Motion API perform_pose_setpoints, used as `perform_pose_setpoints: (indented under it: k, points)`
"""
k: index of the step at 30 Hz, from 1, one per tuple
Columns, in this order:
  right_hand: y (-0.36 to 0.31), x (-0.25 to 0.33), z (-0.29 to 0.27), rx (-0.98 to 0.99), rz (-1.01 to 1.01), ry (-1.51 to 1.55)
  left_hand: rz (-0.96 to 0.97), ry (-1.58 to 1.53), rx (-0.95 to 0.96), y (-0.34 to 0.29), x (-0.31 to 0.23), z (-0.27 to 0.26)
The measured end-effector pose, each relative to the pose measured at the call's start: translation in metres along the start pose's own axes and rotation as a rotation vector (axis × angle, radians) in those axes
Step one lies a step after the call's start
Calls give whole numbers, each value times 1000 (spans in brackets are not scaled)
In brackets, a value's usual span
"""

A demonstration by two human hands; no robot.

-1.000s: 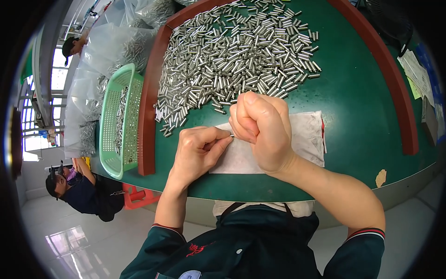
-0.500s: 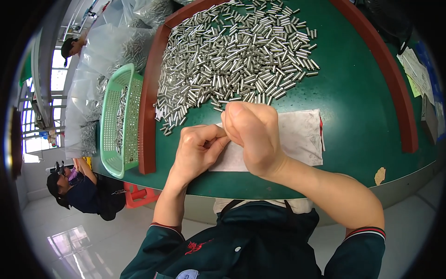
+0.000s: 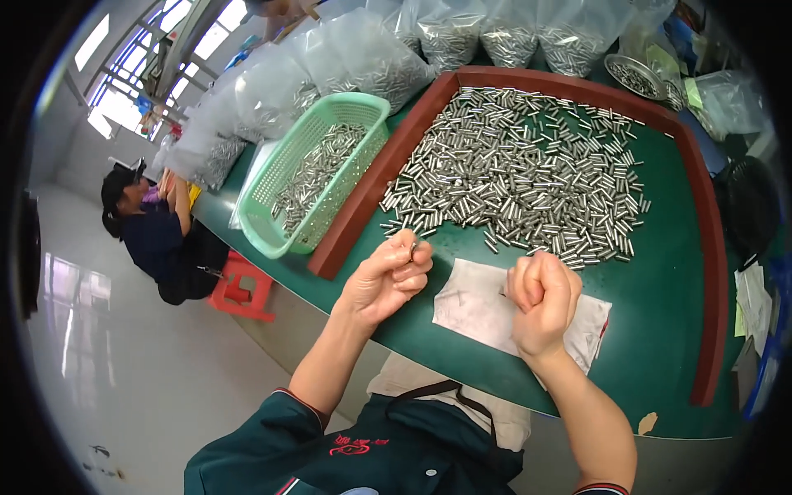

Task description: Inspecting small cylindrical metal components using a handheld tool at a factory workbench.

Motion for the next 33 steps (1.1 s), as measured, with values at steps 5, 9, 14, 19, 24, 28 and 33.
perform_pose_setpoints:
  k: [5,9,14,19,24,28,33]
  points:
    - [5,1,1,-10,10,29,0,-8,-34,-1,0,-4]
    - [7,1,-1,-1,29,31,-16,-4,-103,-2,4,-4]
    - [8,2,-1,2,28,24,-39,-4,-135,-1,6,-2]
    - [10,1,-5,-6,42,30,242,197,-171,-18,-38,8]
    - [8,5,7,4,52,34,1179,1438,-686,-71,-148,49]
    - [4,4,3,2,48,59,794,1976,-726,-68,-187,8]
    - [2,2,-7,-9,33,52,1068,2152,-738,-58,-144,37]
Point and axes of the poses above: each hand's wrist, its own y-axis towards the middle knuckle, its own z-axis out of the palm, x = y × z, the point moved 4 cm from there along y, towards the middle knuckle, and after that the axes turned 4 degrees about x, right-handed, at the moved point
